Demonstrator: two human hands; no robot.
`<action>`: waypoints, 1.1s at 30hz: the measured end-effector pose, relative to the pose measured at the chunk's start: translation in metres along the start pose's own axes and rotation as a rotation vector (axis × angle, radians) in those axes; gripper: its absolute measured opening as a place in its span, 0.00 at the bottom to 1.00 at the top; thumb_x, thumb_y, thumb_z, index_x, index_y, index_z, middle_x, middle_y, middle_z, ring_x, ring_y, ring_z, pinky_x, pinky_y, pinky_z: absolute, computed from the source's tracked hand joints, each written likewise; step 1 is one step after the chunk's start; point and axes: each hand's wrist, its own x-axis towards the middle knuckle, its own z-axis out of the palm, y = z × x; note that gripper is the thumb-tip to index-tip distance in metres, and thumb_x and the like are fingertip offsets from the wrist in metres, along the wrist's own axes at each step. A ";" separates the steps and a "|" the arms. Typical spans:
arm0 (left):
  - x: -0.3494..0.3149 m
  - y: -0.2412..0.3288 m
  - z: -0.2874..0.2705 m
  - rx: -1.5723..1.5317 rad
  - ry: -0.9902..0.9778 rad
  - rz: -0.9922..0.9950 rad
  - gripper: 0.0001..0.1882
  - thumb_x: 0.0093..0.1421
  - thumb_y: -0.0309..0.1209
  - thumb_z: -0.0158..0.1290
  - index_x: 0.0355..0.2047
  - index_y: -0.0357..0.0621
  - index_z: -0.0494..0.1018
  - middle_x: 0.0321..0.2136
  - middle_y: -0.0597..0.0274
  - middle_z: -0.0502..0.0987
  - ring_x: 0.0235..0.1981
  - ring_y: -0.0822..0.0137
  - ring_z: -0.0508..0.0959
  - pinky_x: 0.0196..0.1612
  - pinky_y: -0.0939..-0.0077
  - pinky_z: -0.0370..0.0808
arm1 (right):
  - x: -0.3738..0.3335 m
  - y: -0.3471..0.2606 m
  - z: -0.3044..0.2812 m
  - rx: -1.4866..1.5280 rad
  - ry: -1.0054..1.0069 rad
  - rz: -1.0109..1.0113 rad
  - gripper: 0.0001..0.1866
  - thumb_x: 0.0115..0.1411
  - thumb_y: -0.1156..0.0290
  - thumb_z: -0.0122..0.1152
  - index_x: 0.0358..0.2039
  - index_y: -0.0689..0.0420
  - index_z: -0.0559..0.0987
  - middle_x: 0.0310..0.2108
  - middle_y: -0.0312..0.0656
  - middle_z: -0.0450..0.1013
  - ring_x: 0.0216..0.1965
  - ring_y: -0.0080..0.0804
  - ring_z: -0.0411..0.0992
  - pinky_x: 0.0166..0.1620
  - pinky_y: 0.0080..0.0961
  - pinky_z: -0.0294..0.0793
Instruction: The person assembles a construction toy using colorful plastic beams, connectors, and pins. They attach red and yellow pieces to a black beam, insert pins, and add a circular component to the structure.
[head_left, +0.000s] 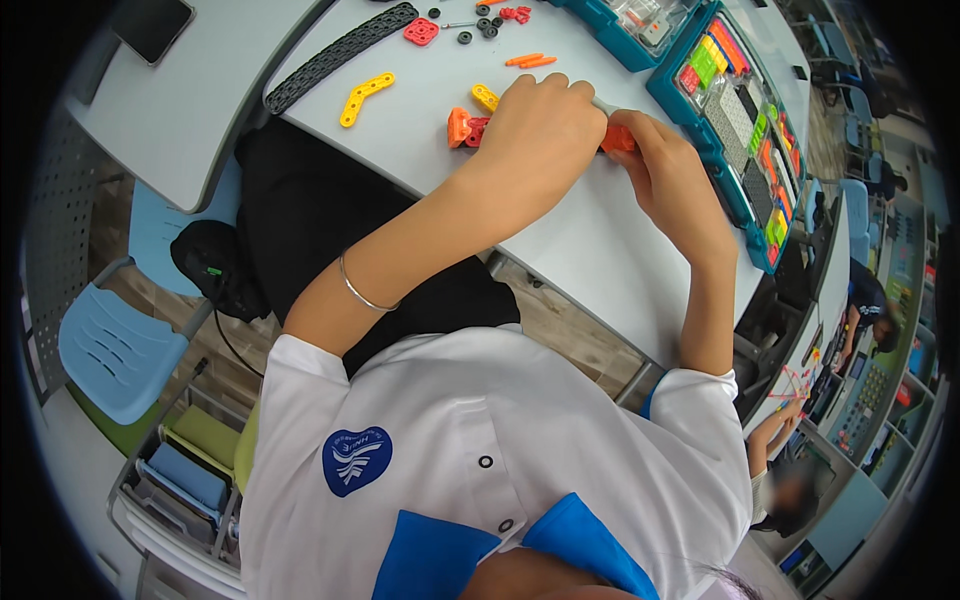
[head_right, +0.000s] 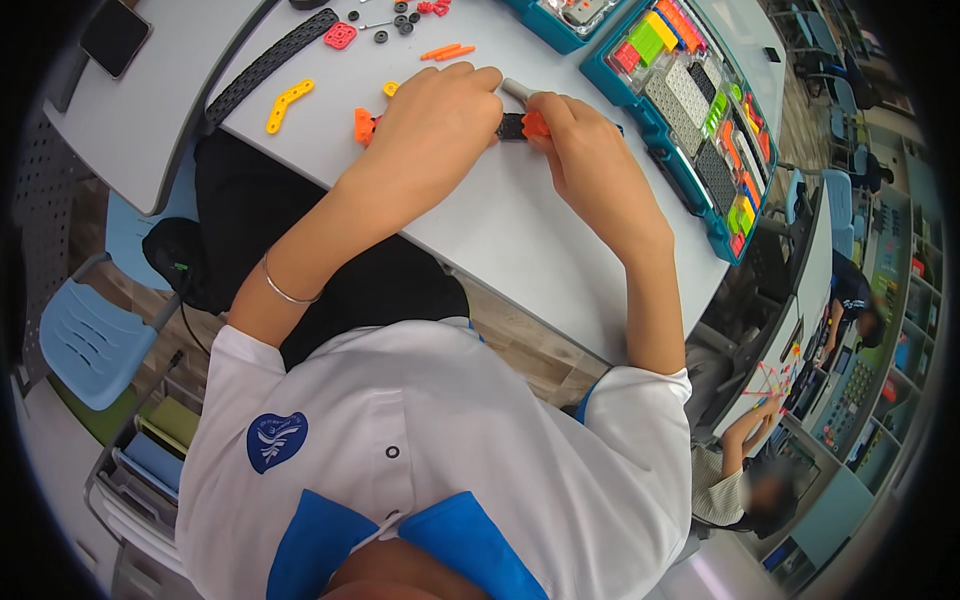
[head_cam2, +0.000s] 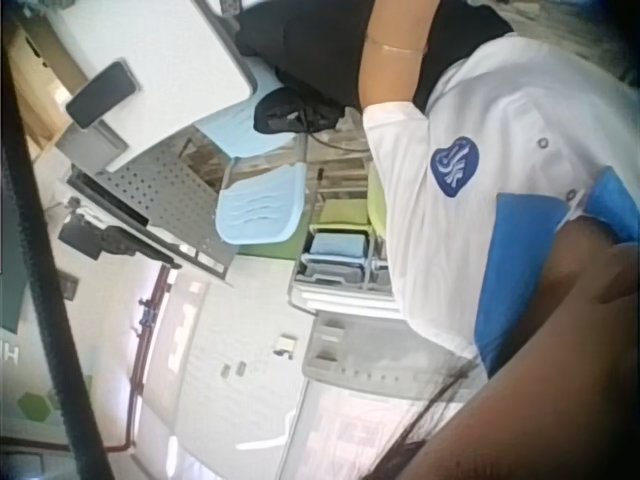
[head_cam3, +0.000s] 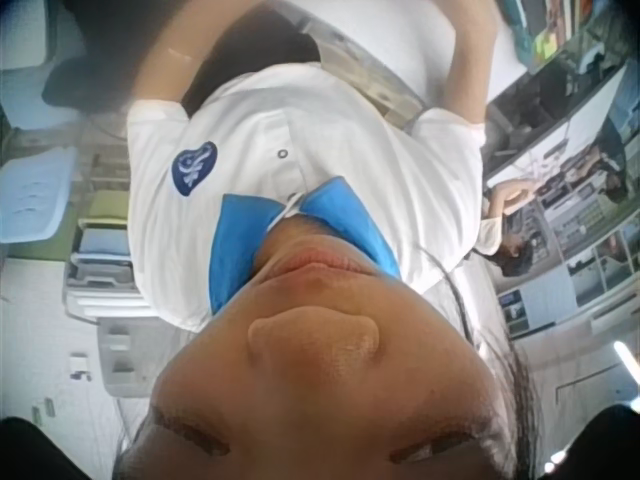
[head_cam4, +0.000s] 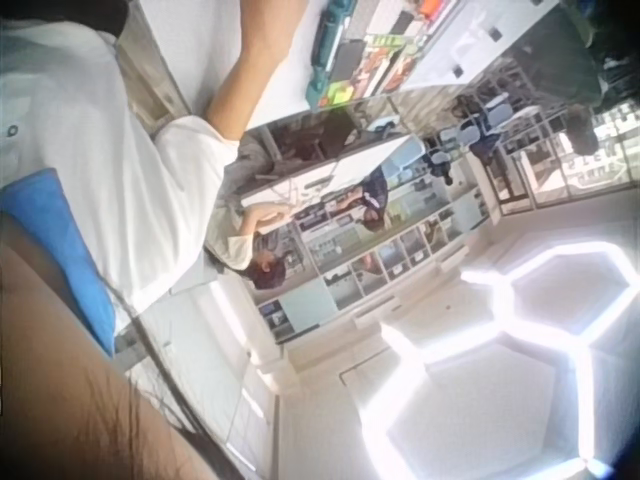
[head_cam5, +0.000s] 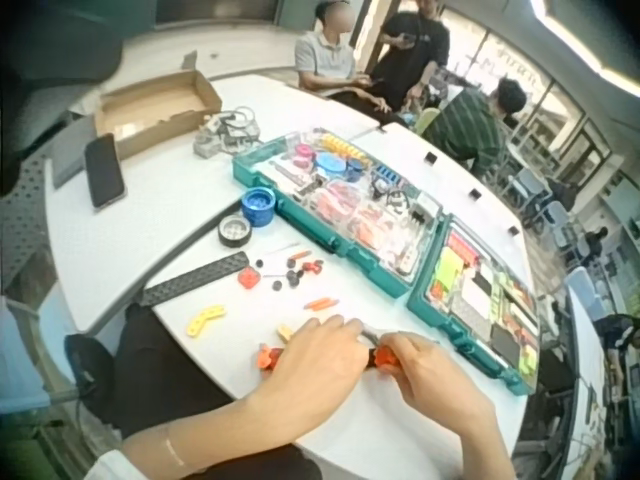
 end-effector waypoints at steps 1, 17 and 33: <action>0.001 -0.001 0.000 0.024 0.020 -0.003 0.05 0.53 0.25 0.63 0.28 0.35 0.80 0.33 0.55 0.77 0.39 0.56 0.78 0.44 0.59 0.74 | 0.003 0.000 0.000 -0.010 0.013 0.000 0.14 0.63 0.78 0.61 0.49 0.63 0.75 0.42 0.55 0.78 0.44 0.56 0.76 0.47 0.43 0.75; -0.069 -0.090 -0.104 0.062 0.405 -0.453 0.12 0.62 0.28 0.61 0.45 0.41 0.83 0.40 0.56 0.82 0.42 0.60 0.79 0.51 0.68 0.74 | 0.037 -0.016 0.035 0.206 0.085 -0.162 0.12 0.63 0.75 0.59 0.47 0.58 0.72 0.34 0.53 0.74 0.38 0.51 0.75 0.43 0.42 0.74; 0.054 -0.196 -0.040 0.350 0.526 -0.170 0.33 0.58 0.40 0.66 0.59 0.35 0.72 0.47 0.48 0.78 0.44 0.53 0.76 0.52 0.64 0.75 | 0.048 0.000 0.051 0.320 0.440 -0.289 0.12 0.56 0.71 0.68 0.40 0.58 0.78 0.30 0.42 0.68 0.28 0.36 0.71 0.31 0.30 0.70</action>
